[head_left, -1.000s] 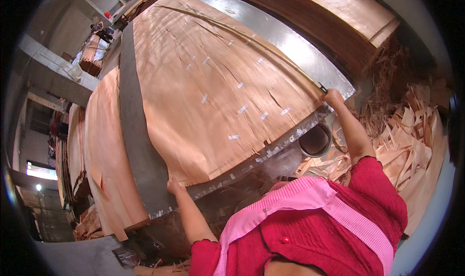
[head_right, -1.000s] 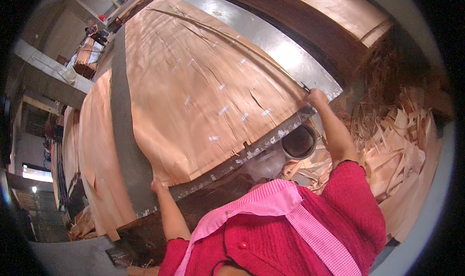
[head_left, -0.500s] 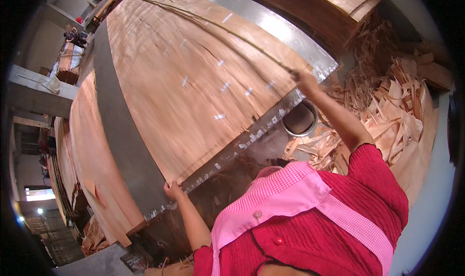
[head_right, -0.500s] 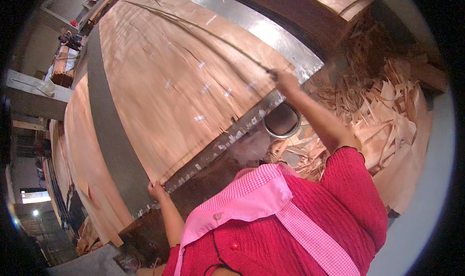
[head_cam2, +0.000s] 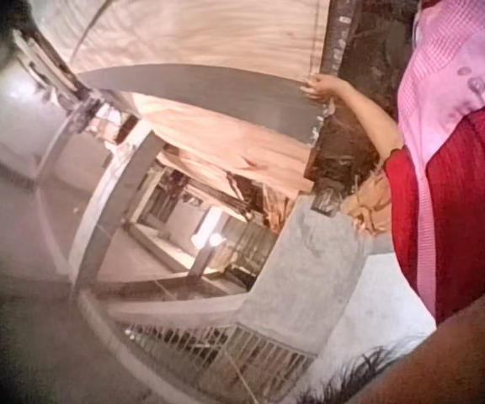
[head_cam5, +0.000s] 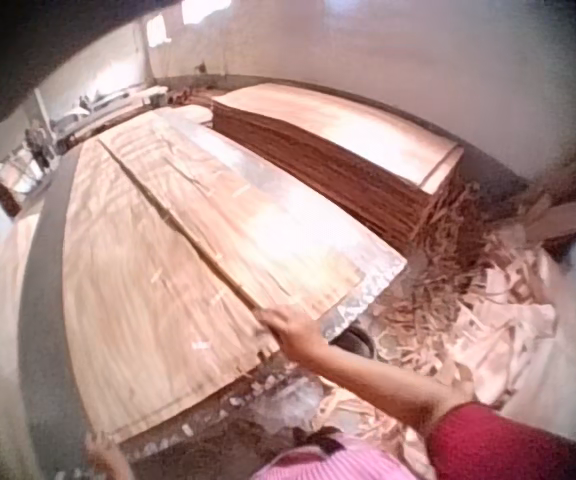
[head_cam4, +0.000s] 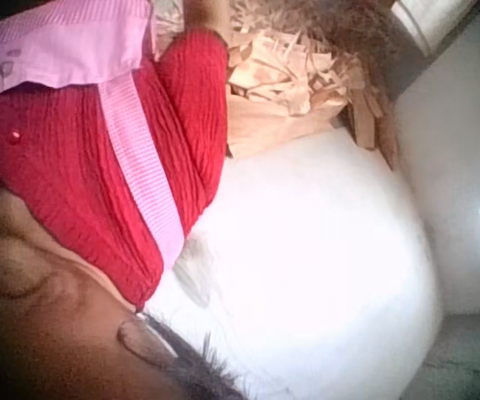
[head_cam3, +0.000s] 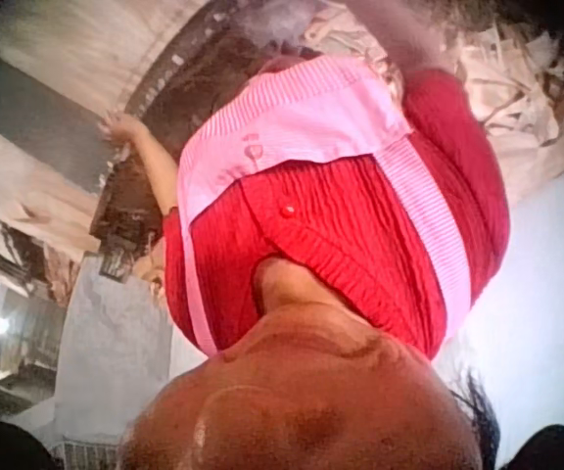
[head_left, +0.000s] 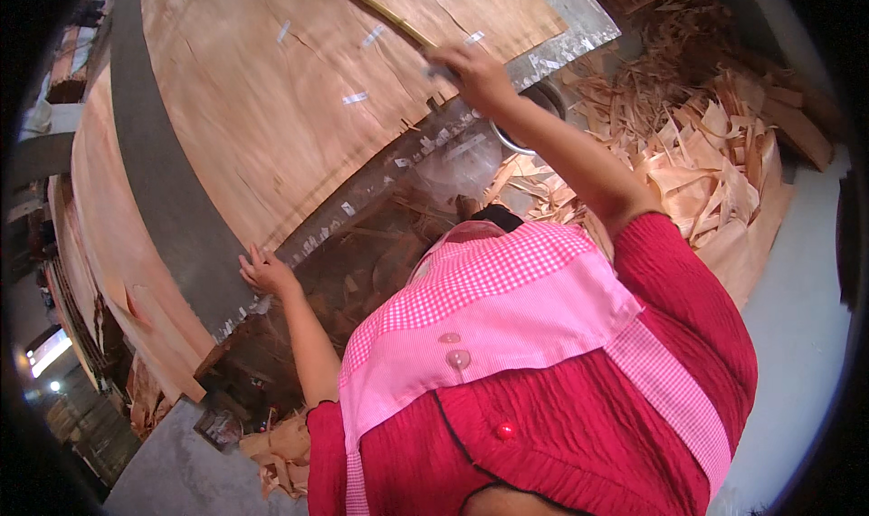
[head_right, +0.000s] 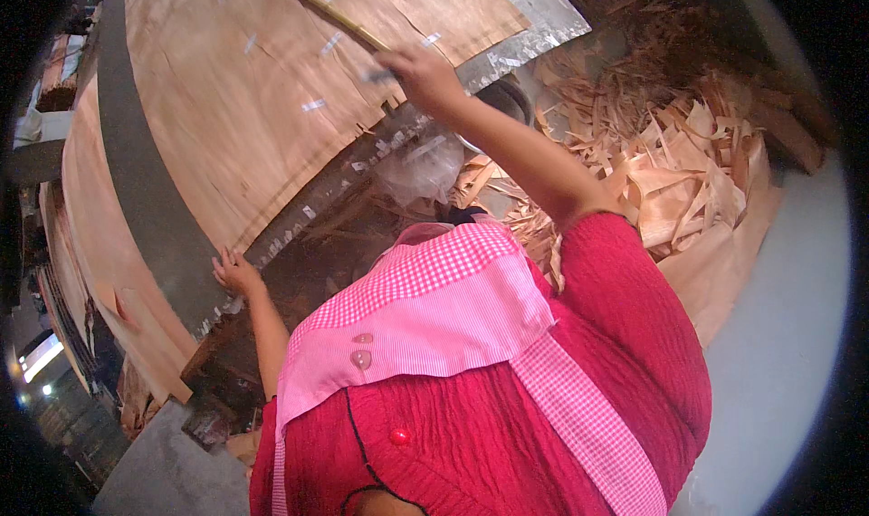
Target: The person trims and sorts large sheets of wood veneer, using a small blade to cut away damaged edges and a long bamboo stick to lift and maneuver the sheets onto a work surface.
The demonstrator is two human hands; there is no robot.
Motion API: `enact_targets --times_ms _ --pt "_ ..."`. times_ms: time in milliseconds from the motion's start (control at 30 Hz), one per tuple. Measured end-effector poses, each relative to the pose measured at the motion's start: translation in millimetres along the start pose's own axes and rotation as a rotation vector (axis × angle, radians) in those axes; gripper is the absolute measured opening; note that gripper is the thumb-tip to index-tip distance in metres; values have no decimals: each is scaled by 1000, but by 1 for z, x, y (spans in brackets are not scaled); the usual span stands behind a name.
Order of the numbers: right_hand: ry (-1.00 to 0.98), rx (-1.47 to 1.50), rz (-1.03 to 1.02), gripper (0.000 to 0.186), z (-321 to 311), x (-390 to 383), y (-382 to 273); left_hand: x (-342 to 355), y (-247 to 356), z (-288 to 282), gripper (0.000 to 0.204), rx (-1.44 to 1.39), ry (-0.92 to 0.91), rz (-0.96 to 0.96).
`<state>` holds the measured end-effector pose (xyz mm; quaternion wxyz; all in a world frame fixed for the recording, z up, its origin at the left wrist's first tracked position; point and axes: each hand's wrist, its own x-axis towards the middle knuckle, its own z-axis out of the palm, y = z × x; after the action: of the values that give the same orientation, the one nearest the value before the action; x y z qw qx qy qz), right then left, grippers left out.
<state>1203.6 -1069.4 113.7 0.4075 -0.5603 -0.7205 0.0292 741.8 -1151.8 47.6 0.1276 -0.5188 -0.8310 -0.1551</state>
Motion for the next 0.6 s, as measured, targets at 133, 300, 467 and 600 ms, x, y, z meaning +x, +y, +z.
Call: enact_targets --times_ms 133,300,467,600 --pt "-568 -57 296 35 -34 -113 -50 -28 38 -30 27 -179 -26 385" --pt "-547 -172 630 33 -4 -143 -31 -75 115 -49 16 -753 -312 768" --pt "-488 -95 683 31 -4 -162 -19 -125 163 -30 15 -945 -835 722" --pt "-560 -212 585 27 25 -154 -7 -132 216 2 17 -925 -840 656"
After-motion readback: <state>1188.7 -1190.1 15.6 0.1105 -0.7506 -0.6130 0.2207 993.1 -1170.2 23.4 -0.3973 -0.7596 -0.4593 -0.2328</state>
